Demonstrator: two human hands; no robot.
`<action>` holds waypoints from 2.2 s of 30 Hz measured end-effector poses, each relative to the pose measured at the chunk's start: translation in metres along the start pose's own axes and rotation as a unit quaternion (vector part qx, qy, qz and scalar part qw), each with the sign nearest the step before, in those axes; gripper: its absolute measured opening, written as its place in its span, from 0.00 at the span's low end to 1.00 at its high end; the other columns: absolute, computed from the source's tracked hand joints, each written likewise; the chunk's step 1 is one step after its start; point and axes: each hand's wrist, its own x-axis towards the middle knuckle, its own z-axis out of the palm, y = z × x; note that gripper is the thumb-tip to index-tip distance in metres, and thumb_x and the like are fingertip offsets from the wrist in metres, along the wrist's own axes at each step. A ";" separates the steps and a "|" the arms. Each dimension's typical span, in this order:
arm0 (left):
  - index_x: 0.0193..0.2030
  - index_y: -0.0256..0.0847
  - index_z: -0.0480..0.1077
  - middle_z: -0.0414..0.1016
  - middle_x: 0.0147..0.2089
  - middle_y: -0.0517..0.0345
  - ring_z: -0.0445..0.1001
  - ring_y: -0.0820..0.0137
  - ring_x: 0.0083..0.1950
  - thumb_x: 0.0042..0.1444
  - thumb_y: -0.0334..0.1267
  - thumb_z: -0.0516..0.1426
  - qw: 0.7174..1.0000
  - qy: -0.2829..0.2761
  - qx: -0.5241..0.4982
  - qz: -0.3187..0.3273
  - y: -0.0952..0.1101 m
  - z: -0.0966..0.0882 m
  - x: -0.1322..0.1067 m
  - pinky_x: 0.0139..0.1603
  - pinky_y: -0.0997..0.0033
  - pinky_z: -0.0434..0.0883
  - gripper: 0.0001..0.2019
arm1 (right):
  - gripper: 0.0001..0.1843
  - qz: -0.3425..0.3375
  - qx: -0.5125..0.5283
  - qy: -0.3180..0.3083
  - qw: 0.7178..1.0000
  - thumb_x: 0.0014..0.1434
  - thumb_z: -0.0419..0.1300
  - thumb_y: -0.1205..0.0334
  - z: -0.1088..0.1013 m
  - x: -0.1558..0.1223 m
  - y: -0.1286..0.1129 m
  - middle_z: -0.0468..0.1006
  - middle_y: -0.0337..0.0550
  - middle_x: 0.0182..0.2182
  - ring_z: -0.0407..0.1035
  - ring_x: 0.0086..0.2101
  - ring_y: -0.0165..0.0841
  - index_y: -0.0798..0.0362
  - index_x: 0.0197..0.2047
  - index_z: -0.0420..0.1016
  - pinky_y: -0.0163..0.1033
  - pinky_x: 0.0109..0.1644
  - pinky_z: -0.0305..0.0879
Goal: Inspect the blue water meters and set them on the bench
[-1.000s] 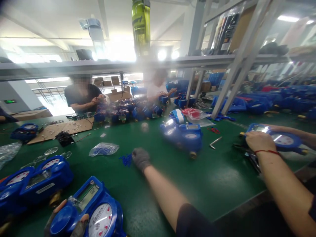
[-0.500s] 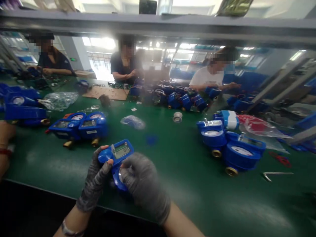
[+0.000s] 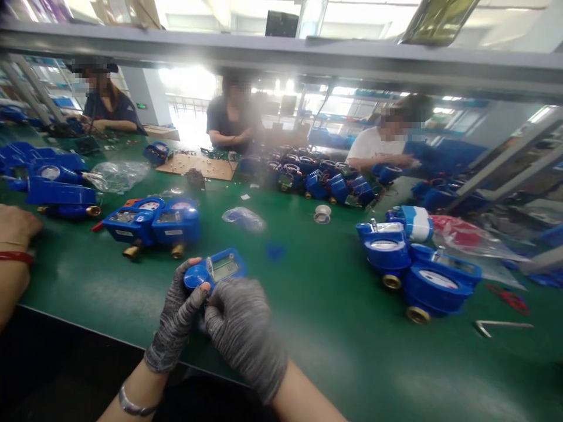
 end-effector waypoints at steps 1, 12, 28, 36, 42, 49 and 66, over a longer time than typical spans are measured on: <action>0.59 0.47 0.63 0.69 0.57 0.53 0.70 0.59 0.56 0.56 0.50 0.62 1.000 0.000 0.003 -0.001 -0.001 -0.001 0.000 0.58 0.59 0.66 0.26 | 0.09 -0.011 -0.002 -0.002 1.000 0.57 0.59 0.63 -0.002 0.000 -0.001 0.75 0.40 0.26 0.65 0.28 0.32 0.52 0.25 0.71 0.38 0.36 0.57; 0.58 0.47 0.63 0.68 0.57 0.53 0.69 0.58 0.56 0.57 0.50 0.61 1.000 -0.001 0.017 0.006 -0.004 0.006 0.009 0.58 0.56 0.66 0.25 | 0.11 -0.102 -0.081 -0.002 0.991 0.60 0.59 0.65 0.013 -0.008 -0.006 0.80 0.51 0.43 0.71 0.42 0.44 0.52 0.45 0.78 0.52 0.50 0.68; 0.52 0.45 0.67 0.71 0.54 0.54 0.72 0.58 0.54 0.46 0.43 0.70 0.992 -0.118 -0.035 -0.013 0.008 -0.018 0.026 0.54 0.60 0.71 0.27 | 0.07 0.118 0.221 0.138 0.958 0.60 0.63 0.61 -0.015 -0.043 0.023 0.80 0.42 0.39 0.75 0.39 0.37 0.47 0.43 0.76 0.43 0.44 0.73; 0.52 0.46 0.67 0.72 0.53 0.54 0.72 0.59 0.52 0.45 0.43 0.71 0.991 -0.122 -0.057 -0.014 -0.004 -0.023 0.025 0.55 0.56 0.71 0.28 | 0.10 0.028 0.335 -0.162 0.928 0.58 0.63 0.62 -0.033 -0.100 0.000 0.82 0.44 0.34 0.78 0.34 0.36 0.43 0.44 0.78 0.39 0.37 0.78; 0.53 0.46 0.67 0.71 0.55 0.53 0.72 0.58 0.53 0.46 0.43 0.70 0.992 -0.115 -0.056 -0.015 -0.004 -0.024 0.022 0.56 0.55 0.70 0.28 | 0.13 -0.002 0.252 -0.187 0.949 0.60 0.60 0.66 -0.012 -0.105 -0.006 0.83 0.43 0.38 0.78 0.38 0.35 0.45 0.47 0.77 0.38 0.44 0.77; 0.52 0.45 0.70 0.74 0.51 0.55 0.73 0.60 0.50 0.45 0.42 0.70 0.995 -0.087 -0.041 -0.012 0.005 -0.025 0.017 0.51 0.63 0.72 0.26 | 0.09 -0.024 0.255 -0.200 0.946 0.61 0.60 0.64 -0.043 -0.097 0.000 0.82 0.40 0.36 0.77 0.36 0.31 0.44 0.45 0.77 0.34 0.41 0.75; 0.58 0.47 0.67 0.73 0.58 0.53 0.73 0.57 0.56 0.49 0.45 0.68 0.992 -0.075 -0.064 -0.077 -0.005 -0.021 0.021 0.55 0.64 0.72 0.29 | 0.08 0.290 -0.157 -0.034 0.943 0.60 0.58 0.63 0.016 0.032 0.172 0.80 0.46 0.34 0.72 0.33 0.33 0.55 0.38 0.78 0.34 0.36 0.61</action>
